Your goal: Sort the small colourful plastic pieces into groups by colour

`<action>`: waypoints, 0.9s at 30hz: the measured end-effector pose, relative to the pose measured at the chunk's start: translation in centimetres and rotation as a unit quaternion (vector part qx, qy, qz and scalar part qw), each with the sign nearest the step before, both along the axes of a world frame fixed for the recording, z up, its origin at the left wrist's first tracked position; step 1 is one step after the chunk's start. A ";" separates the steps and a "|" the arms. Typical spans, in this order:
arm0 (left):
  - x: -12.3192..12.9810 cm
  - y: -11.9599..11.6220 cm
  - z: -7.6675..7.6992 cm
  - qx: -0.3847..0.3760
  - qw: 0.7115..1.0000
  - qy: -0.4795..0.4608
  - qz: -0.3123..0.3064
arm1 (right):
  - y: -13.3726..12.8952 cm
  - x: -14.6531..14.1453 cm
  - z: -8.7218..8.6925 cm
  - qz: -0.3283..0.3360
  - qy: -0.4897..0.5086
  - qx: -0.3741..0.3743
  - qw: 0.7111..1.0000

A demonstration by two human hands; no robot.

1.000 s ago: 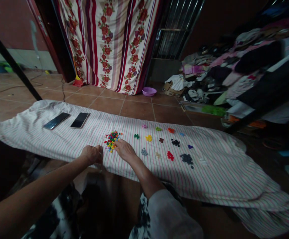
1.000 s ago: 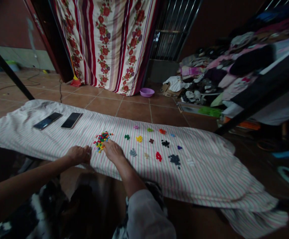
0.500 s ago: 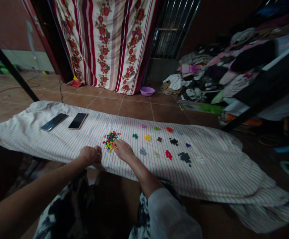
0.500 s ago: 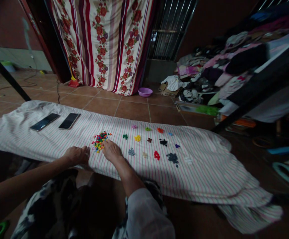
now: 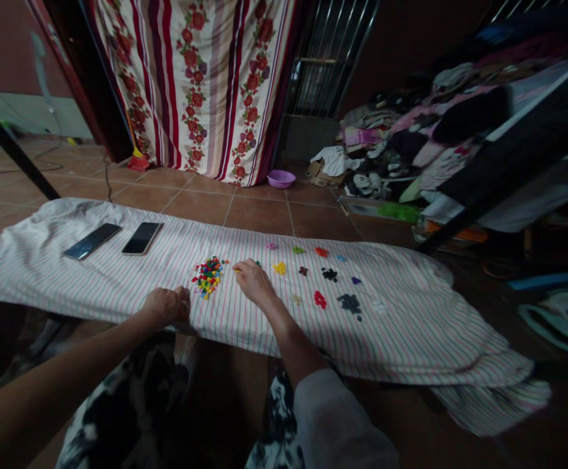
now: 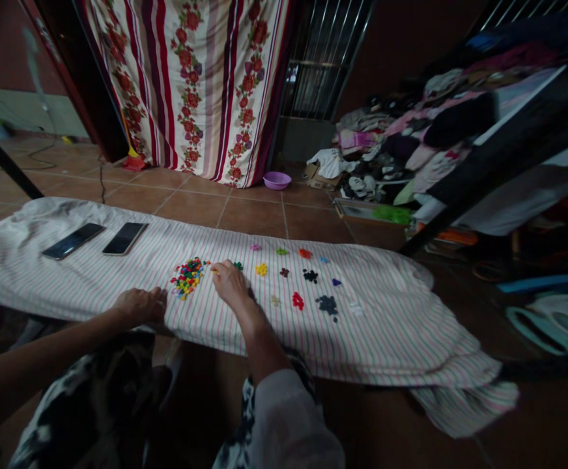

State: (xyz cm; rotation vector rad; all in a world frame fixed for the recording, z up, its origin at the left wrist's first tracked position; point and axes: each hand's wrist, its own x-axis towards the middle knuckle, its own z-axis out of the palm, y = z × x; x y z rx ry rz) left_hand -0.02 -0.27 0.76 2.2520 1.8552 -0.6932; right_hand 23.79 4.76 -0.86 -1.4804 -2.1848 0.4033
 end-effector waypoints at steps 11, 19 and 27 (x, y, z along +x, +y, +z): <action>-0.2 0.2 -0.4 -0.006 1.000 0.024 -0.005 | 1.3 9.1 -0.6 -0.224 0.007 -0.002 0.975; -0.3 0.3 -0.6 -0.001 0.999 0.035 -0.036 | 1.7 10.9 -2.5 -0.276 -0.052 -0.032 0.959; -0.4 0.4 -0.8 0.000 1.000 0.021 -0.007 | 2.0 10.1 -3.3 -0.236 -0.051 -0.022 0.970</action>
